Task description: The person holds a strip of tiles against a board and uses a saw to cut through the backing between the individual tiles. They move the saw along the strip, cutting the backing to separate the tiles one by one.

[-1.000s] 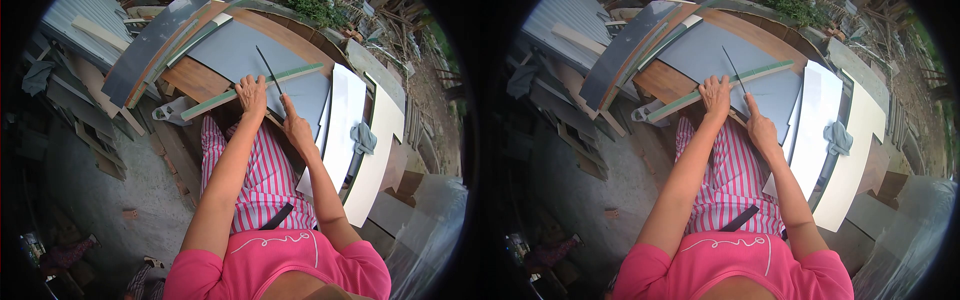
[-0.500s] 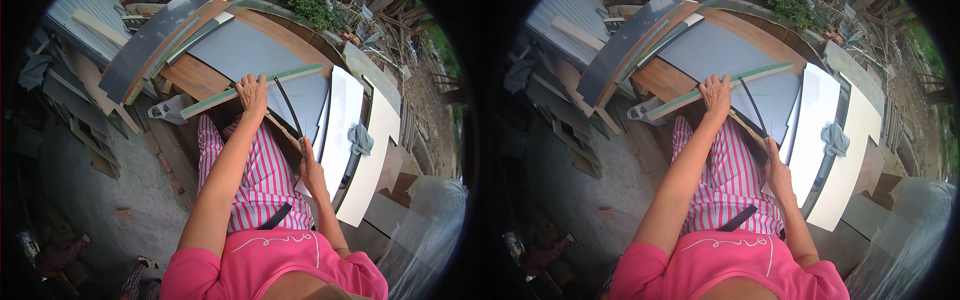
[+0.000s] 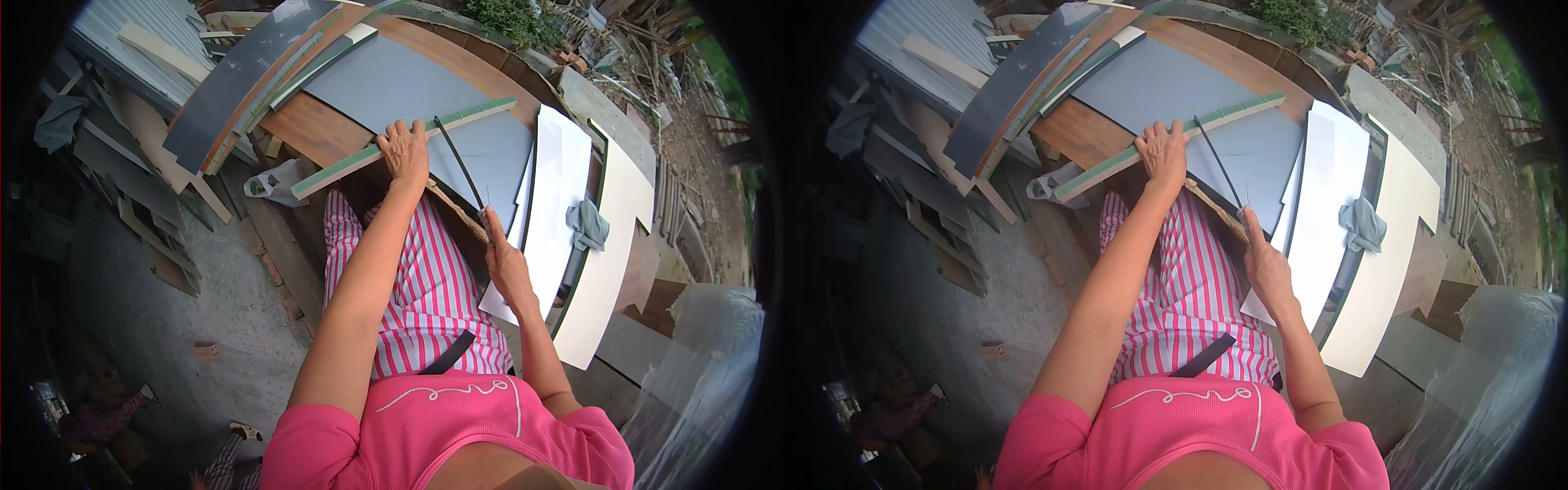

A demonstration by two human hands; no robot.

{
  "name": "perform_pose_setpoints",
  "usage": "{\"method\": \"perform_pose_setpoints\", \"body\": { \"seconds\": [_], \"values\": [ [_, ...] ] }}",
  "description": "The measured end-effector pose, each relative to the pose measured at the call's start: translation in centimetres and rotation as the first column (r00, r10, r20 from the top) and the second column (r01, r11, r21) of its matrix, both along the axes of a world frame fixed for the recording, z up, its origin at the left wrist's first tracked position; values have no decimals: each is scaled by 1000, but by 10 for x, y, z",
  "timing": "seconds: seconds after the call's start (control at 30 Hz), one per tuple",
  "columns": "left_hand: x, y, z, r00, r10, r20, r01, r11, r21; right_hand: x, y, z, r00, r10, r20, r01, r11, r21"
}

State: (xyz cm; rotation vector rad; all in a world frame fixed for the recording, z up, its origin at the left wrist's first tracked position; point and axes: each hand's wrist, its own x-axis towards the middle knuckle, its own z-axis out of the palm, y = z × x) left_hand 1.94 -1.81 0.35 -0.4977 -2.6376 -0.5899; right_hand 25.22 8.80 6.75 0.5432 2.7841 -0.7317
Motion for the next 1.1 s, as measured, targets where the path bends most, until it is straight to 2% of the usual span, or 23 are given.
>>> {"method": "perform_pose_setpoints", "body": {
  "seconds": [0.17,0.3,0.37,0.43,0.53,0.67,0.73,0.8,0.9,1.1],
  "values": [
    [3,-3,2,998,-37,-51,36,999,-15,-24,-7,-7,990,22,-137,-21,1000,11],
    [3,-2,2,999,-40,-32,39,999,-17,-79,-4,-13,988,31,-150,-30,1000,9],
    [2,-3,1,999,-36,-32,36,999,-13,-112,-4,-15,951,88,-295,-85,996,25],
    [2,-3,-3,999,-31,-41,30,999,-11,-149,0,-24,942,97,-320,-90,995,35],
    [0,-3,-2,999,-16,-51,15,1000,-16,-161,0,-27,932,114,-344,-108,993,36],
    [3,-3,1,999,-27,-29,27,1000,3,-115,-5,-18,959,89,-268,-91,996,6],
    [2,-2,1,1000,-26,-18,26,1000,-3,-71,-7,-16,991,42,-126,-42,999,3],
    [1,-1,1,1000,-21,-5,21,1000,-14,-27,-10,-18,998,-8,-59,8,1000,-6],
    [3,-1,-2,999,-43,2,43,999,11,6,-13,-19,994,-45,-103,42,999,-27],
    [0,-3,-3,999,-13,-45,15,999,36,-13,-16,-19,993,-34,-110,29,999,-46]
  ]
}}
